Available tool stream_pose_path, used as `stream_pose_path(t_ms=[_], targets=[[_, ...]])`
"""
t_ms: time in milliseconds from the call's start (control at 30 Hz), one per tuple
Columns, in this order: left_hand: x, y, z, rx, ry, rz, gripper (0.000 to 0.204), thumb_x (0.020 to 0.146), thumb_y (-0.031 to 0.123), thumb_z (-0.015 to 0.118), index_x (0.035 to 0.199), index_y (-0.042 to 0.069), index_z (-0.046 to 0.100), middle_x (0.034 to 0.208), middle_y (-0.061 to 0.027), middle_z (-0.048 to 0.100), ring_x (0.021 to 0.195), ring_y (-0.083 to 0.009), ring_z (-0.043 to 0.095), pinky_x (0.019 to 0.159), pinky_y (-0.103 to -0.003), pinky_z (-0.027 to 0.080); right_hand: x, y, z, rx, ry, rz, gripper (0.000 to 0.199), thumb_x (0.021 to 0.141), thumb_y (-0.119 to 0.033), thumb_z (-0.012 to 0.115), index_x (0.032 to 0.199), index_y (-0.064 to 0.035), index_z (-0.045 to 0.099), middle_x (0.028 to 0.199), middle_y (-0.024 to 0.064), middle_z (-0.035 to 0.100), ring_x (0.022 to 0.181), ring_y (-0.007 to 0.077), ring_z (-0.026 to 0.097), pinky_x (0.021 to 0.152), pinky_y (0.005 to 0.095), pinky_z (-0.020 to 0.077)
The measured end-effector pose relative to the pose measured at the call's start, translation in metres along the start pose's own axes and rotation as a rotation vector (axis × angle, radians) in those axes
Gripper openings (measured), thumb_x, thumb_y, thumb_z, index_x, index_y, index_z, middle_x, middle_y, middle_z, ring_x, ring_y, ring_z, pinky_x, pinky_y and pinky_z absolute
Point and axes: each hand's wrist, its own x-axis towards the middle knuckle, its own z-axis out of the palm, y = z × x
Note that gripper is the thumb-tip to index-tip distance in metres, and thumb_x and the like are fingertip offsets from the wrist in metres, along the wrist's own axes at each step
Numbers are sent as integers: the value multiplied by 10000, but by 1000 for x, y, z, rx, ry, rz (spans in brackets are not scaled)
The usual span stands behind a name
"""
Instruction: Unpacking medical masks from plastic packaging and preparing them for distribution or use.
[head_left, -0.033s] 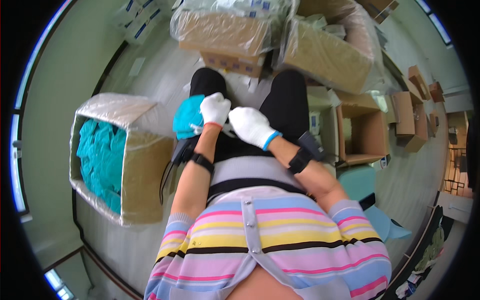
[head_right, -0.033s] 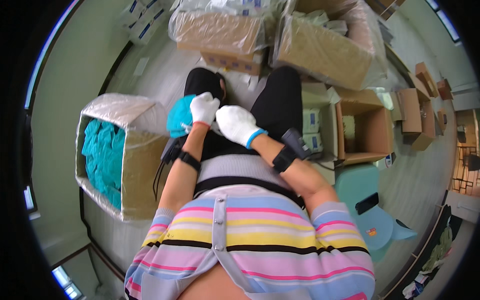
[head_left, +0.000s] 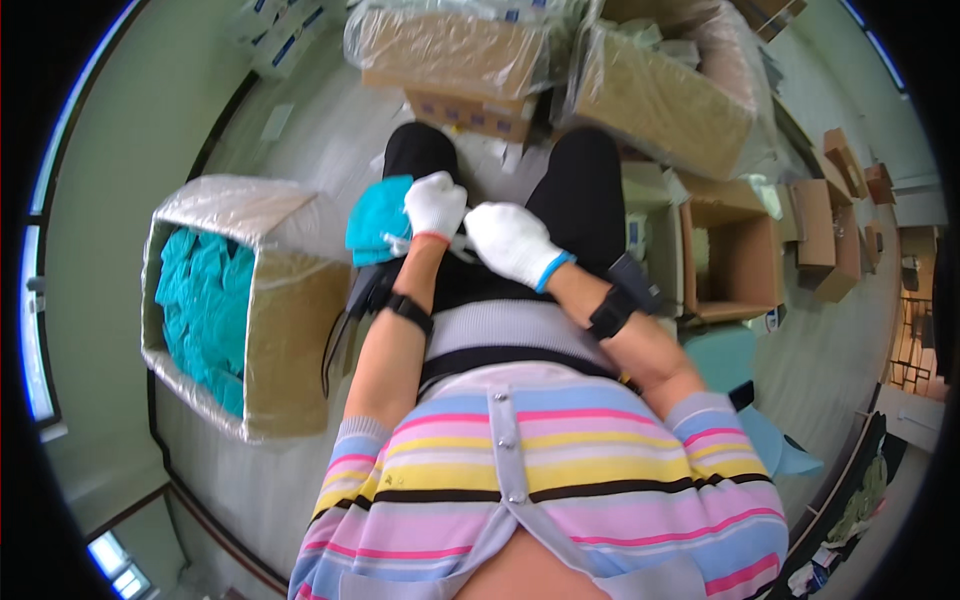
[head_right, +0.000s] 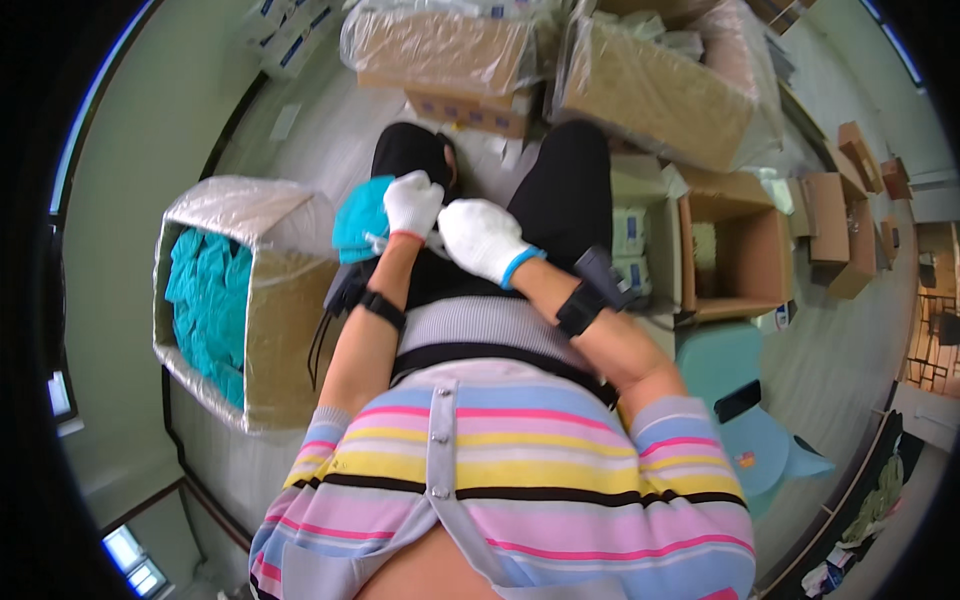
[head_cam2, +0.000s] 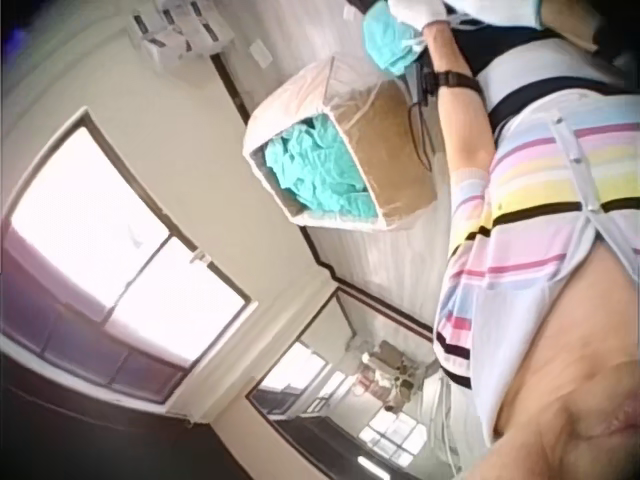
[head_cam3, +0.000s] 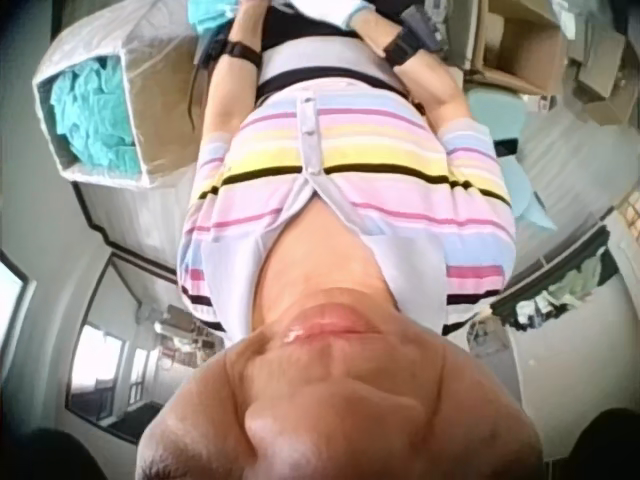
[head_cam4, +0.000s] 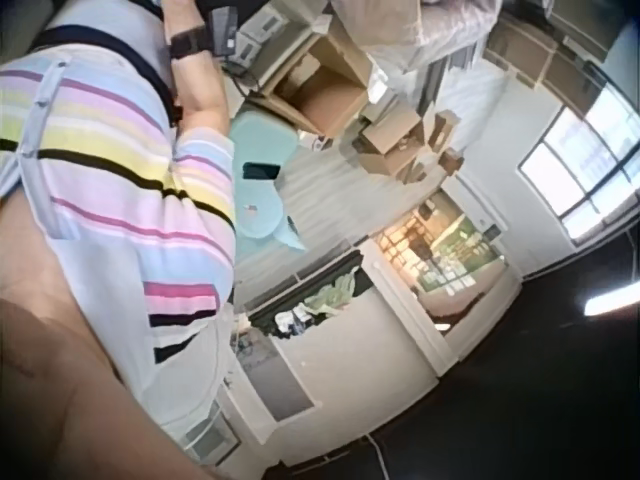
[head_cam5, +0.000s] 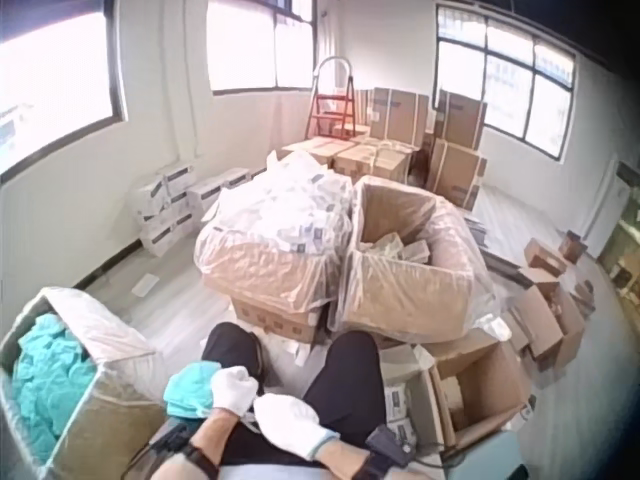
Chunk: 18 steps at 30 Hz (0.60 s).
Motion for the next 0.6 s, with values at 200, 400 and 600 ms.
stream_pose_path(t_ms=[200, 400, 600], targets=[[-3, 2, 15, 43, 54, 67, 113, 683, 159, 630, 639, 55, 638, 654, -194, 597, 653, -390, 617, 584, -435, 479, -39, 14, -12, 18, 17, 39, 143, 848, -148, 559, 819, -24, 625, 730, 169, 620, 653, 360, 633, 605, 431, 531], [13, -22, -14, -391, 47, -246, 242, 751, 129, 687, 572, 48, 546, 498, -54, 521, 452, -179, 550, 436, -334, 411, -76, 9, -81, 1306, -17, 475, 225, 930, -66, 427, 947, -6, 643, 740, -18, 549, 598, 31, 472, 516, 181, 383], [2, -13, -28, -790, -38, -469, 378, 863, 234, 724, 586, 108, 498, 503, 8, 493, 396, -84, 462, 398, -241, 373, -18, 37, -26, 1318, -184, 375, 273, 919, -127, 467, 1039, -12, 683, 726, -37, 527, 585, 24, 401, 507, 182, 329]])
